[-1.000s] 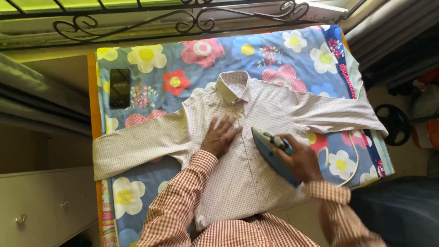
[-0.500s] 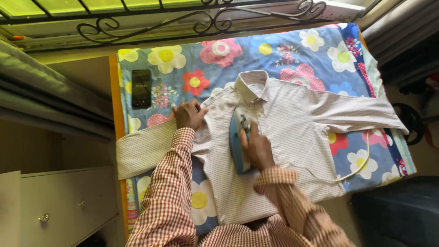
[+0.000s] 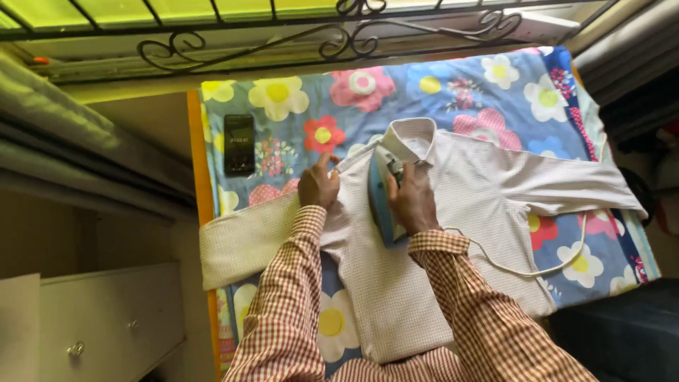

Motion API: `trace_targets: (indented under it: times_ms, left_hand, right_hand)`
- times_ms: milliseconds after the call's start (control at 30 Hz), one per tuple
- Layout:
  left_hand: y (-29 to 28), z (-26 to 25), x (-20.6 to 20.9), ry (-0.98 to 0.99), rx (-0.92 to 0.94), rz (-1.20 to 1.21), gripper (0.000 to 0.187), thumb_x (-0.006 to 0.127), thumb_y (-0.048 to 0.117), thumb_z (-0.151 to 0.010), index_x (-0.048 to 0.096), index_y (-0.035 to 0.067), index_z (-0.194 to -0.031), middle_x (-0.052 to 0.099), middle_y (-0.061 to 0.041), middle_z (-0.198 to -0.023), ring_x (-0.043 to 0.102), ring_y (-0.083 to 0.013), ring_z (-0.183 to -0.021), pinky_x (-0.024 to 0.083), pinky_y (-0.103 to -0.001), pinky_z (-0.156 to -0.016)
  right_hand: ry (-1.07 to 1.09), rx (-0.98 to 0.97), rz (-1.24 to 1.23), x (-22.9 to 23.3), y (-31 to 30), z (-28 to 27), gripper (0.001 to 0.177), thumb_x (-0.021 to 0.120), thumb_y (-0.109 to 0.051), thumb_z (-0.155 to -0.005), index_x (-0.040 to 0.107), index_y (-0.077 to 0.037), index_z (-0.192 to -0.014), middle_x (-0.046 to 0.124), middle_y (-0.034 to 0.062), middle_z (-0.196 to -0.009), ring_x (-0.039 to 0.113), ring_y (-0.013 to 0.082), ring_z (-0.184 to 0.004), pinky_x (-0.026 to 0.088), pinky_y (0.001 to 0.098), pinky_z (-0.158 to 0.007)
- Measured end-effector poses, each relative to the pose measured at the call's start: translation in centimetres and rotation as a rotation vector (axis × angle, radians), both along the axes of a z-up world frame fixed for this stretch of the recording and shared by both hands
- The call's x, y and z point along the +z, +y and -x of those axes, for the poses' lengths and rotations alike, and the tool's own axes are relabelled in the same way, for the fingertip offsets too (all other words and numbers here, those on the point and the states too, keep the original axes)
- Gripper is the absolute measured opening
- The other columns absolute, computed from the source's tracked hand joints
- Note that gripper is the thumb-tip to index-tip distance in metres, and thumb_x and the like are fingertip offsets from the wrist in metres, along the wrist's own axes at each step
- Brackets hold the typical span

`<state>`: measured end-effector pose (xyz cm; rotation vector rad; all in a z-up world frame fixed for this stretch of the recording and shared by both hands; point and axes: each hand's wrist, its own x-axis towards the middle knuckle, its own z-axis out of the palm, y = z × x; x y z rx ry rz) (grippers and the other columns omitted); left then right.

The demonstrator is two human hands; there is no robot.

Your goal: Ironing a long-sleeved button-down shirt on an ironing board.

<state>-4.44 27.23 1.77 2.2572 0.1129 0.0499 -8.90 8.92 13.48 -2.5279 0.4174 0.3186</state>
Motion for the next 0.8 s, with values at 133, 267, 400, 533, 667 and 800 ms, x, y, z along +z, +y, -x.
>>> trace_targets:
  times_ms: [133,267,400,533,667,800]
  left_hand:
    - [-1.9,0.8,-2.1,-0.06,-0.137,-0.103,0.035,0.064,0.021,-0.088,0.066,0.025,-0.123,0.074,-0.021,-0.089,0.07,-0.0433,-0.083,0.055,-0.055,-0.074]
    - [-0.5,1.7,-1.7,-0.066,-0.268,-0.226,0.045,0.054,0.02,-0.094,0.064,0.033,-0.136,0.074,-0.021,-0.09,0.073,-0.0404,-0.082,0.057,-0.054,-0.077]
    - [0.1,1.6,0.6,-0.083,-0.15,-0.055,0.035,0.054,0.024,-0.1,0.063,0.022,-0.135,0.073,-0.024,-0.084,0.071,-0.0436,-0.078,0.056,-0.056,-0.073]
    - [1.5,1.1,0.9,-0.054,-0.114,-0.161,0.029,0.063,0.03,-0.095,0.063,0.015,-0.119,0.074,-0.023,-0.084,0.071,-0.0444,-0.078,0.055,-0.057,-0.066]
    - [1.5,0.5,1.7,-0.096,-0.122,-0.088,0.023,0.065,0.031,-0.096,0.064,0.017,-0.114,0.073,-0.023,-0.082,0.072,-0.0446,-0.078,0.057,-0.055,-0.067]
    - [2.0,1.5,3.8,-0.07,-0.077,-0.06,0.031,0.067,0.032,-0.095,0.059,0.01,-0.116,0.072,-0.021,-0.082,0.07,-0.0449,-0.079,0.053,-0.055,-0.067]
  right_hand:
    - [-0.3,0.005,0.203,-3.1,-1.0,-2.3,0.041,0.063,-0.032,-0.097,0.052,-0.008,-0.128,0.065,0.0349,-0.109,0.069,0.0532,-0.086,0.056,0.0565,-0.072]
    - [-0.131,0.068,0.133,-2.2,-1.0,-4.8,0.043,0.059,-0.037,-0.1,0.049,-0.007,-0.13,0.07,0.0341,-0.089,0.071,0.0493,-0.079,0.057,0.0552,-0.072]
    - [-0.046,0.192,0.055,0.6,-0.7,-4.6,0.044,0.053,-0.04,-0.103,0.05,-0.004,-0.13,0.072,0.0316,-0.081,0.074,0.0464,-0.072,0.06,0.0544,-0.068]
    - [-0.216,0.308,0.021,-2.9,-1.2,-0.4,0.043,0.059,-0.04,-0.101,0.055,-0.006,-0.127,0.07,0.0319,-0.088,0.072,0.0488,-0.078,0.057,0.0562,-0.071]
    - [-0.127,0.282,0.076,-1.3,0.5,1.8,0.049,0.059,-0.038,-0.097,0.051,-0.006,-0.133,0.069,0.0331,-0.086,0.069,0.0521,-0.082,0.056,0.0585,-0.072]
    - [-0.09,0.276,0.123,-1.8,1.8,-1.6,0.046,0.058,-0.039,-0.098,0.049,-0.009,-0.132,0.069,0.0326,-0.088,0.07,0.0517,-0.084,0.055,0.0586,-0.073]
